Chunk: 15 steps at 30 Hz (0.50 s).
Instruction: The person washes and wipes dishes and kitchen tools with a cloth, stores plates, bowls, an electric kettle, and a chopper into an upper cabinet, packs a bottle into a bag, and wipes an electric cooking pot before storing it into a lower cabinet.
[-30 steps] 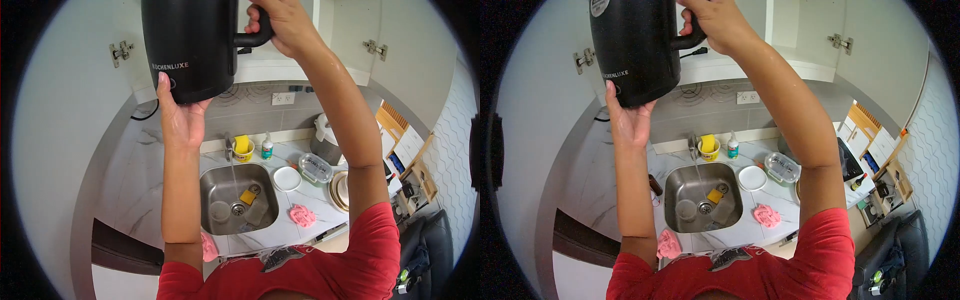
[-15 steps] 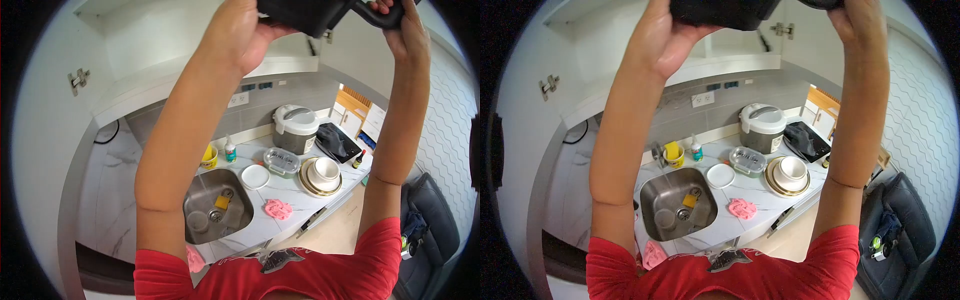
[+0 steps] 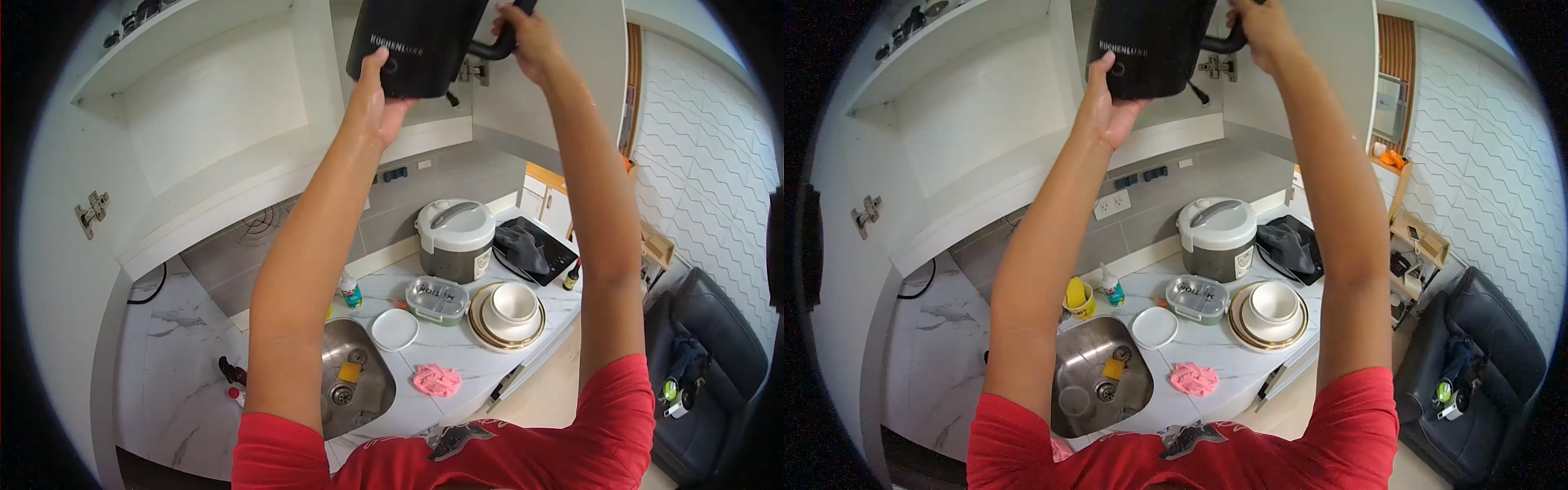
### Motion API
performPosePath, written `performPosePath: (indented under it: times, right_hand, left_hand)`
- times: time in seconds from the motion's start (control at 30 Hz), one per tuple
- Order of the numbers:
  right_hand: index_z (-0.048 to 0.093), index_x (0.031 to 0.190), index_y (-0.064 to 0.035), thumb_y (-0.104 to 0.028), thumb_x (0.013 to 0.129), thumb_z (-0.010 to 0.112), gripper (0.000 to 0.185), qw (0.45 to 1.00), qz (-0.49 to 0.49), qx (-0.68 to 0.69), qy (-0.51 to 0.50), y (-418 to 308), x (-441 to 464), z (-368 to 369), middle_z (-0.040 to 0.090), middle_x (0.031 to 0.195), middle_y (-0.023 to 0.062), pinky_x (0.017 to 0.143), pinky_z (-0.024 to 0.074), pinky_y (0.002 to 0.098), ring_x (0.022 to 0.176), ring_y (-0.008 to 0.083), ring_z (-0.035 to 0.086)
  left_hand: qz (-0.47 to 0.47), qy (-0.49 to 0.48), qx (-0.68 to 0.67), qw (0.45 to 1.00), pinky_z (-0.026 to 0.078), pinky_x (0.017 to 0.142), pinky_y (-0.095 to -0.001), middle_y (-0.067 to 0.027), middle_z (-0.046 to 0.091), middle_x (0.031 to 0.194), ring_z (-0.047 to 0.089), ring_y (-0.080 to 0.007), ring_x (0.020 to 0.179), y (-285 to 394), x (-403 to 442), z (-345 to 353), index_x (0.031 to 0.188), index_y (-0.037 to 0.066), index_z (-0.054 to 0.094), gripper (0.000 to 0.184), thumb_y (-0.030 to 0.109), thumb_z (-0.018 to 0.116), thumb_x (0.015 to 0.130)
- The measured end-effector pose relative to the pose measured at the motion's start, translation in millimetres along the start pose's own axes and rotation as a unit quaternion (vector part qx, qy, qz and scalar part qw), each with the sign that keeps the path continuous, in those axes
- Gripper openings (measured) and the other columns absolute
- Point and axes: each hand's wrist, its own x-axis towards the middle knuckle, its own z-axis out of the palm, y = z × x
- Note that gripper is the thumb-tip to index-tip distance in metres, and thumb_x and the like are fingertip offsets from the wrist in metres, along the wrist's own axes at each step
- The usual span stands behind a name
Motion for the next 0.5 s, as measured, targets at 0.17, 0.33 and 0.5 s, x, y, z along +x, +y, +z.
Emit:
performPosePath:
  times: [0.17, 0.33, 0.5]
  right_hand:
    - [0.044, 0.107, -0.0027, -0.015, 0.087, 0.06, 0.027, 1.0, 0.02, -0.011, -0.002, 66.8, 15.8, 17.9, 0.054, 0.079, 0.0071, 0.072, 0.0435, 0.0324, 0.074, 0.0164, 0.052]
    - [0.045, 0.107, -0.004, -0.015, 0.088, 0.058, 0.025, 0.998, 0.051, -0.002, -0.031, 112.2, 32.5, 34.3, 0.055, 0.08, 0.0074, 0.068, 0.0448, 0.0315, 0.073, 0.0161, 0.054]
    - [0.048, 0.1, -0.0017, -0.012, 0.089, 0.057, 0.018, 0.996, 0.08, 0.014, -0.041, 147.5, 56.3, 57.5, 0.054, 0.075, 0.006, 0.058, 0.0458, 0.0269, 0.063, 0.0144, 0.054]
  left_hand:
    - [0.005, 0.081, -0.048, 0.996, 0.03, 0.105, -0.0519, -0.0164, 0.039, 0.132, 0.038, -0.0338, 0.123, -37.0, 13.8, -37.4, 0.129, 0.003, 0.035, 0.059, 0.022, 0.062, 0.081]
    - [-0.028, 0.122, -0.028, 0.992, 0.029, 0.104, -0.0585, -0.0208, 0.037, 0.132, 0.037, -0.0373, 0.124, -46.4, 15.8, -58.7, 0.131, 0.002, 0.03, 0.056, 0.019, 0.06, 0.087]
    - [-0.156, 0.19, 0.04, 0.968, 0.037, 0.102, -0.0534, -0.0264, 0.034, 0.133, 0.036, -0.0383, 0.125, -20.9, 12.0, -59.3, 0.128, -0.006, 0.024, 0.053, 0.017, 0.054, 0.091]
